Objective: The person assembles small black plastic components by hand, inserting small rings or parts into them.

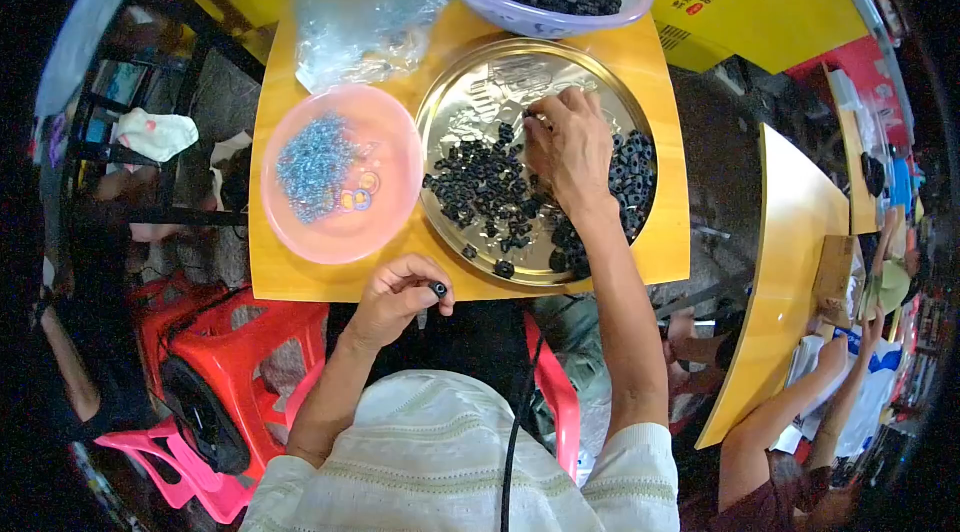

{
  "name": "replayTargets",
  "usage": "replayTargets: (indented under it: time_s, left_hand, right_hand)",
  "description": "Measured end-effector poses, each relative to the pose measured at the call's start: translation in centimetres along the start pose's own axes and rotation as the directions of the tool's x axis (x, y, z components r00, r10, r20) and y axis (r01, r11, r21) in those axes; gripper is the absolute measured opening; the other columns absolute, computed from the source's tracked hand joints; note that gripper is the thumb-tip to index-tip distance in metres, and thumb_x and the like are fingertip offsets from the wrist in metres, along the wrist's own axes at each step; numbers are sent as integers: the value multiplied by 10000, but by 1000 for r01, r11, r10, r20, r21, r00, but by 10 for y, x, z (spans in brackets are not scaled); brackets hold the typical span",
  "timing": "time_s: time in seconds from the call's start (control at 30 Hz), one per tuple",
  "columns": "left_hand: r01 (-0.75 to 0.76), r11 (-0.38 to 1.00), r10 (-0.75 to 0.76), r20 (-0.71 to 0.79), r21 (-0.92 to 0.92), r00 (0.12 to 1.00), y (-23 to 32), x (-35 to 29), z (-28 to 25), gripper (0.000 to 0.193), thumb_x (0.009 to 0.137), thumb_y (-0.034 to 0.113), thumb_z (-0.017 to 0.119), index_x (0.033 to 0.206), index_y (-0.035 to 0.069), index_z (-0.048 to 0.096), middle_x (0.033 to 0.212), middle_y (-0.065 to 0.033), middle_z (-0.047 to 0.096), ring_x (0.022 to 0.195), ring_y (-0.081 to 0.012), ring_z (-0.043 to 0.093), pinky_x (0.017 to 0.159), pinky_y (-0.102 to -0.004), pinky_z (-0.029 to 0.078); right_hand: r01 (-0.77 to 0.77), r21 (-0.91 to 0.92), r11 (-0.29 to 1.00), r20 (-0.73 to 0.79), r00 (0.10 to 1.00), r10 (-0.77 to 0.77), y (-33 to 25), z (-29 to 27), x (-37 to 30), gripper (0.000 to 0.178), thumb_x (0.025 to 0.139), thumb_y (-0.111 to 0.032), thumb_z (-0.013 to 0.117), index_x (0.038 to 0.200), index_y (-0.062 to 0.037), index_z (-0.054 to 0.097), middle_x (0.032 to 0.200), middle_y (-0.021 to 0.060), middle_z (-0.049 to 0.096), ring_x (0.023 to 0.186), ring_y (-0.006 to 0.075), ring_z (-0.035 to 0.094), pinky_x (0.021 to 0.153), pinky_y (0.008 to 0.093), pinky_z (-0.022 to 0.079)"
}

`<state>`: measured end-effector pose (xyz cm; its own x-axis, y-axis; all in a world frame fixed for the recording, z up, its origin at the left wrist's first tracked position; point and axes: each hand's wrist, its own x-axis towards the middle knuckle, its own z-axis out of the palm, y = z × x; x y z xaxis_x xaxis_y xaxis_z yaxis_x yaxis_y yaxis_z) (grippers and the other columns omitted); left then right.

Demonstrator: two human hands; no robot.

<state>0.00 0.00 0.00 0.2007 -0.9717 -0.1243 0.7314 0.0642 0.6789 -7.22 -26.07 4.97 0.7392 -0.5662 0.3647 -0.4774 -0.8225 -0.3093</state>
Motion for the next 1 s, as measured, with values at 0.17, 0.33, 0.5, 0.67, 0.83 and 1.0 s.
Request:
replayTargets:
  time_s: [0.17,0.33,0.5,0.67,0.83,1.0]
  left_hand:
    - [7,999,-6,-20,36,1000,0,-1,2,135,864,23,573,993,-14,585,891,-98,635,810,-165,629,762,-293,516]
    - [-73,995,67,-91,-64,994,3,-6,5,154,874,50,573,1018,-5,577,879,-98,637,789,-158,622,739,-282,509]
    - [-187,982,188,-211,26,959,23,-17,26,178,870,40,593,1041,-8,577,886,-95,640,782,-145,618,735,-271,505]
    - [-176,968,218,-255,178,942,34,-27,40,210,877,52,597,1076,-13,574,903,-77,639,809,-128,623,749,-247,500]
    - [-206,951,262,-247,231,933,33,-39,44,211,879,52,597,1077,-16,571,919,-79,641,815,-128,627,745,-234,500]
    - [-227,943,285,-235,244,929,32,-44,47,222,869,38,607,1078,-24,565,928,-78,641,818,-127,629,739,-232,503]
  right_hand:
    - [-3,91,996,24,1000,1,-2,-6,-8,144,810,-86,632,941,-28,629,851,76,607,806,226,578,732,324,459]
    - [-363,746,558,332,930,160,-45,-24,-33,125,879,-33,576,984,21,613,809,52,641,721,80,597,634,213,489]
    - [-536,789,301,546,836,60,-94,-61,-62,147,890,-48,577,1026,-4,615,856,5,609,771,54,556,696,190,451]
    - [-413,829,378,482,870,-107,-111,-71,-75,145,885,-57,580,1005,2,637,898,31,594,801,81,575,700,214,469]
    - [-335,832,441,450,873,-186,-118,-78,-80,138,880,-49,578,988,12,640,890,56,587,795,104,606,706,228,487]
    - [-377,809,450,497,849,-182,-123,-86,-84,139,882,-42,573,992,26,626,865,58,590,785,112,622,690,224,490]
